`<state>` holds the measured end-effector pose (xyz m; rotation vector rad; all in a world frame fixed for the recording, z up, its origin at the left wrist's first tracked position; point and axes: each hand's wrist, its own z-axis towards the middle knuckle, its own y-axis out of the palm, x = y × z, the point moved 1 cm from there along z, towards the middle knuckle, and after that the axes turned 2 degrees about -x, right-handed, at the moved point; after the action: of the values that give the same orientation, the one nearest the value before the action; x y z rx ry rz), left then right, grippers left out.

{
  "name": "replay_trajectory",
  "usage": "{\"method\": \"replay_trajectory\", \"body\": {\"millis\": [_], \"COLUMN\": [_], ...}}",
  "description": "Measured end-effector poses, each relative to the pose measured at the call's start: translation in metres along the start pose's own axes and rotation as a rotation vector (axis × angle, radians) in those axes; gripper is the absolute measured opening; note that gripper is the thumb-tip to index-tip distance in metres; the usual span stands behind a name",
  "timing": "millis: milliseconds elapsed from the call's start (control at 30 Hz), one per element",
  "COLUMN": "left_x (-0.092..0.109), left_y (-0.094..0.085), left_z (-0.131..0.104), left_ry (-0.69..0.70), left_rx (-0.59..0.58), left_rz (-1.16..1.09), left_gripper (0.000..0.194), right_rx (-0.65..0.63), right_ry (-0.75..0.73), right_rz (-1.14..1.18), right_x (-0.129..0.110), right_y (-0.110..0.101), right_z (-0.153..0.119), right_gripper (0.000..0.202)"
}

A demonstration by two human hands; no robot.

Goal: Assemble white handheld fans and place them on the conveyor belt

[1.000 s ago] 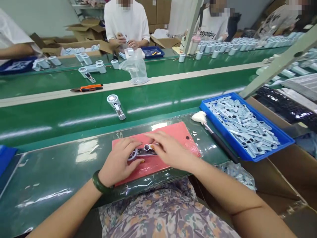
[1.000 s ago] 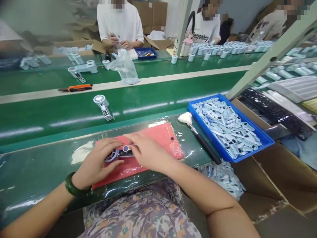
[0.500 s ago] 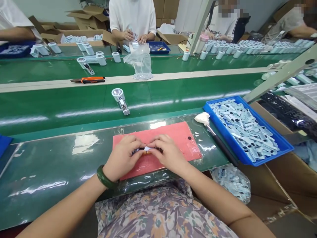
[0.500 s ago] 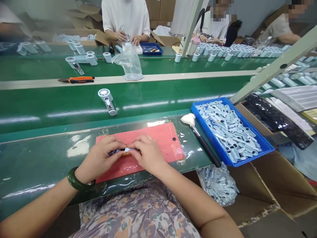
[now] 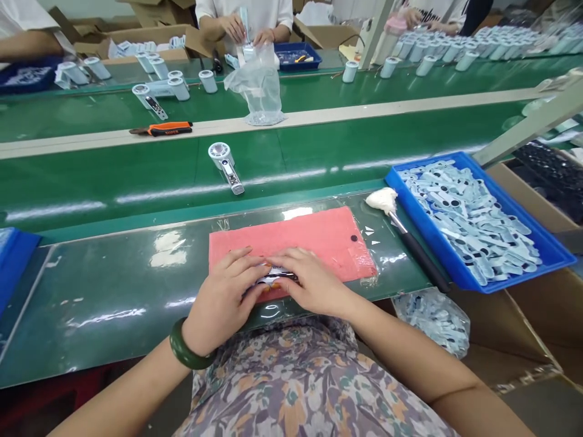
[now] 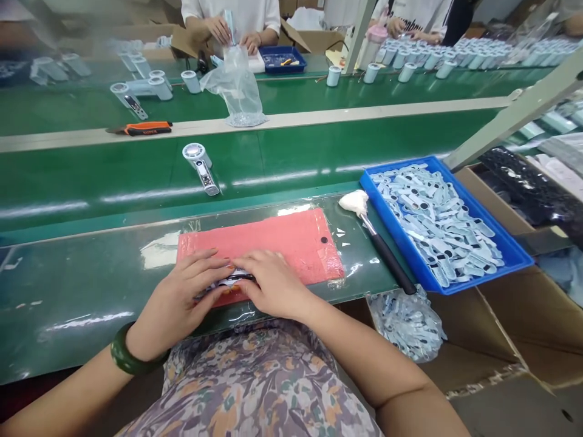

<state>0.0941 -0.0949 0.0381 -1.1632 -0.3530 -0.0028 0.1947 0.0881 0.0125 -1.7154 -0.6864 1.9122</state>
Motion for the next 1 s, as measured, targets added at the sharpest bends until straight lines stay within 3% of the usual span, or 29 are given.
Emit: {"method": "replay_trajectory", "body": {"millis": [167, 367, 567, 700, 1000], "left_x": [0.002, 0.000, -0.001, 0.000, 0.014], "left_y": [0.005, 0.002, 0.004, -0.001, -0.003], "left_z": [0.005, 0.005, 0.009, 0.008, 0.004], "left_ry": [-0.080, -0.015, -0.052, -0.065, -0.231], "left_rx": [0.024, -0.060, 0.014, -0.045, -0.043], "left_rz": [-0.011, 0.009, -0.009, -0.019, -0.062], "left_gripper": [0.016, 0.019, 0.015, 0.017, 0.020], "right_rx": [0.059, -0.004, 0.049, 0.027, 0.016], "right_ry": [0.061, -0.063, -0.017, -0.034, -0.053], "right_rz": [0.013, -0.030, -0.098, -0.026, 0.020], "right_x": [0.002, 0.011, 0.008, 0.006, 0.004], "right_y": [0.006, 0.004, 0.010, 0.006, 0.002], "right_z": [0.005, 0.002, 0.001, 0.001, 0.000], "right_gripper": [0.030, 0.037, 0.034, 0.034, 0.037]}}
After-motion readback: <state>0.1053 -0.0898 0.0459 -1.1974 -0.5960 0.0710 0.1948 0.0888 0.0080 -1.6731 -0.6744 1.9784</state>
